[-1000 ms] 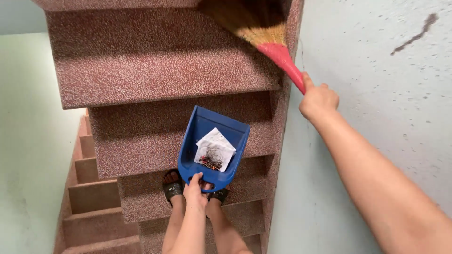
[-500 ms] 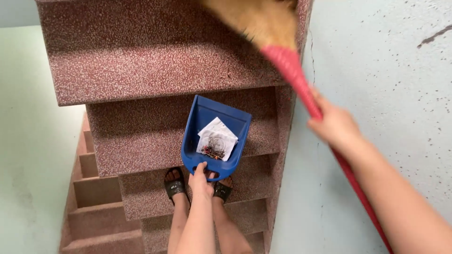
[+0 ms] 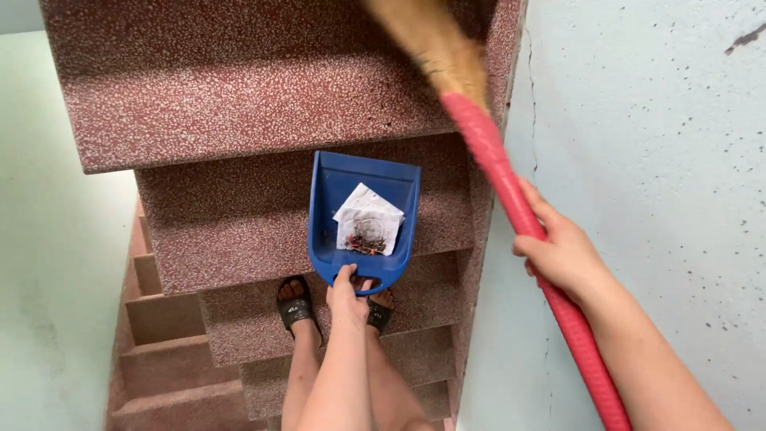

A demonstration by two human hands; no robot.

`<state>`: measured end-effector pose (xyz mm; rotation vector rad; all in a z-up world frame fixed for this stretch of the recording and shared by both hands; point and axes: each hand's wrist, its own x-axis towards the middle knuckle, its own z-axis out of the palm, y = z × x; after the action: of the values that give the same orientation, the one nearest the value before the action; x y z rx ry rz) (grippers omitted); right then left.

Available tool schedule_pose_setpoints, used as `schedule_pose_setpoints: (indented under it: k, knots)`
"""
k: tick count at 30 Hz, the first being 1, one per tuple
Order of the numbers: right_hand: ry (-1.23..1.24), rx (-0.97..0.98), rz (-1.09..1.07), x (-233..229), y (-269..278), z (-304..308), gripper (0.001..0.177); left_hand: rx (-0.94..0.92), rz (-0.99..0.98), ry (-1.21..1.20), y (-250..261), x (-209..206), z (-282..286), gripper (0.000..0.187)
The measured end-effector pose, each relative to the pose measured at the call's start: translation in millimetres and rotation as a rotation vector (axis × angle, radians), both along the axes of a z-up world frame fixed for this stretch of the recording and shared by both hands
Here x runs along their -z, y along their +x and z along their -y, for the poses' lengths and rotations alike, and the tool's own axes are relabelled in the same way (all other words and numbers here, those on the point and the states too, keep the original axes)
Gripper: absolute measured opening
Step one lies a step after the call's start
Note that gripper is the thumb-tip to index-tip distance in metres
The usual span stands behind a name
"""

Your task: Sweeping dust and debris from the floor and stairs into a dustpan.

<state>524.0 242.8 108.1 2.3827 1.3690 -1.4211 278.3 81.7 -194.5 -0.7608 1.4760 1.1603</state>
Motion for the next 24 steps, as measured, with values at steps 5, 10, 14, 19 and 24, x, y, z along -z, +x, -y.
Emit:
schedule_pose_setpoints:
  k: [5, 10, 14, 19, 24]
  knots:
    - [-0.089, 0.538, -0.225, 24.1, 7.6, 20.4, 0.098, 0.027, 0.004, 0.002, 1.9, -4.0, -3.5, 0.025]
    - [-0.127, 0.444, -0.483, -4.1, 3.9, 43.0, 0.1, 0.019, 0.005, -0.023, 8.0, 0.4, -0.9, 0.023]
    - [-0.053, 0.499, -0.403, 0.4, 23.8, 50.7, 0.106, 0.02, 0.006, -0.018, 10.3, 2.7, 1.6, 0.021]
    - [-0.181, 0.623, -0.428, 16.8, -5.4, 55.1, 0.105, -0.008, 0.003, -0.005, 13.7, 3.3, -4.4, 0.018]
    - [-0.221, 0.498, -0.691, -2.7, -17.3, 54.6, 0.105, -0.024, -0.016, -0.021, 14.1, 17.0, -14.6, 0.016]
